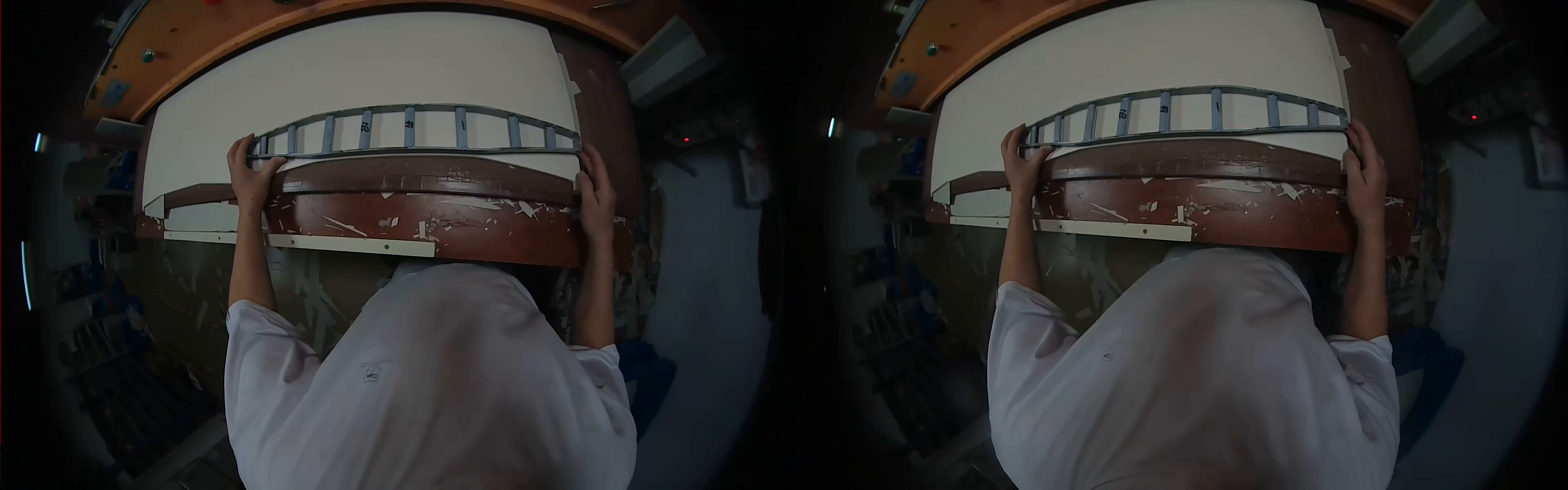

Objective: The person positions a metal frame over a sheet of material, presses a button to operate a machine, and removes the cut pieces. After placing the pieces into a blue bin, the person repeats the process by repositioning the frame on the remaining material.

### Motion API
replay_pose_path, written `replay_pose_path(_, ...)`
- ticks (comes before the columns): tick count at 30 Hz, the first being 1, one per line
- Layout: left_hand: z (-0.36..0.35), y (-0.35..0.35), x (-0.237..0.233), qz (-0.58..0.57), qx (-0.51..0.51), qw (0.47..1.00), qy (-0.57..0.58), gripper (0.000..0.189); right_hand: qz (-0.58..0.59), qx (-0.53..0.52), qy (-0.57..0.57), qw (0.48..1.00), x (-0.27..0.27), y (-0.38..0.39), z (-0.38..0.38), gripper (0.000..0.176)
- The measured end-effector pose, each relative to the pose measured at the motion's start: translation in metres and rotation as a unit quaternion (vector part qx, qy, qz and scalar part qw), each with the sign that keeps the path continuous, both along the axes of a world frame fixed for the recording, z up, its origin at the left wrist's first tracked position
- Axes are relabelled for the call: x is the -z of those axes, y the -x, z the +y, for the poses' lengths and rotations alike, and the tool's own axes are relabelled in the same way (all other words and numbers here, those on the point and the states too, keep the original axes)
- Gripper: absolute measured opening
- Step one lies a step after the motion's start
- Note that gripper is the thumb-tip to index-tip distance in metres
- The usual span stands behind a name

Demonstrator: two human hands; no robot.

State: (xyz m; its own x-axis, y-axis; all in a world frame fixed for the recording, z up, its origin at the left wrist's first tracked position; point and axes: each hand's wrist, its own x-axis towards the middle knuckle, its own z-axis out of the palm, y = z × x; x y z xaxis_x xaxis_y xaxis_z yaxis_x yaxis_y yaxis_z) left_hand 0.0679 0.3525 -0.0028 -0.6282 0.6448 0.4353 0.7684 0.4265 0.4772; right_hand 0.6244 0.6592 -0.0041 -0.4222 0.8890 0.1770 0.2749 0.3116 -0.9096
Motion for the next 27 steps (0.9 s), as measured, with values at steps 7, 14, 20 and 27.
replay_pose_path(7, 0.003, -0.007, -0.002, -0.017, -0.013, 0.999, -0.027, 0.078, -0.01, 0.013, 0.021, 1.0, 0.003, -0.003, 0.005, 0.049)
replay_pose_path(14, 0.003, -0.011, -0.006, -0.018, -0.015, 0.999, -0.026, 0.079, -0.005, 0.016, 0.036, 0.999, 0.003, -0.005, 0.005, 0.047)
replay_pose_path(20, 0.004, -0.012, -0.006, -0.015, -0.015, 0.999, -0.024, 0.081, -0.012, 0.013, 0.027, 0.999, 0.004, -0.005, 0.006, 0.047)
replay_pose_path(27, 0.004, -0.018, -0.011, -0.025, -0.021, 0.999, -0.021, 0.075, -0.013, 0.011, 0.034, 0.999, 0.004, -0.005, 0.005, 0.047)
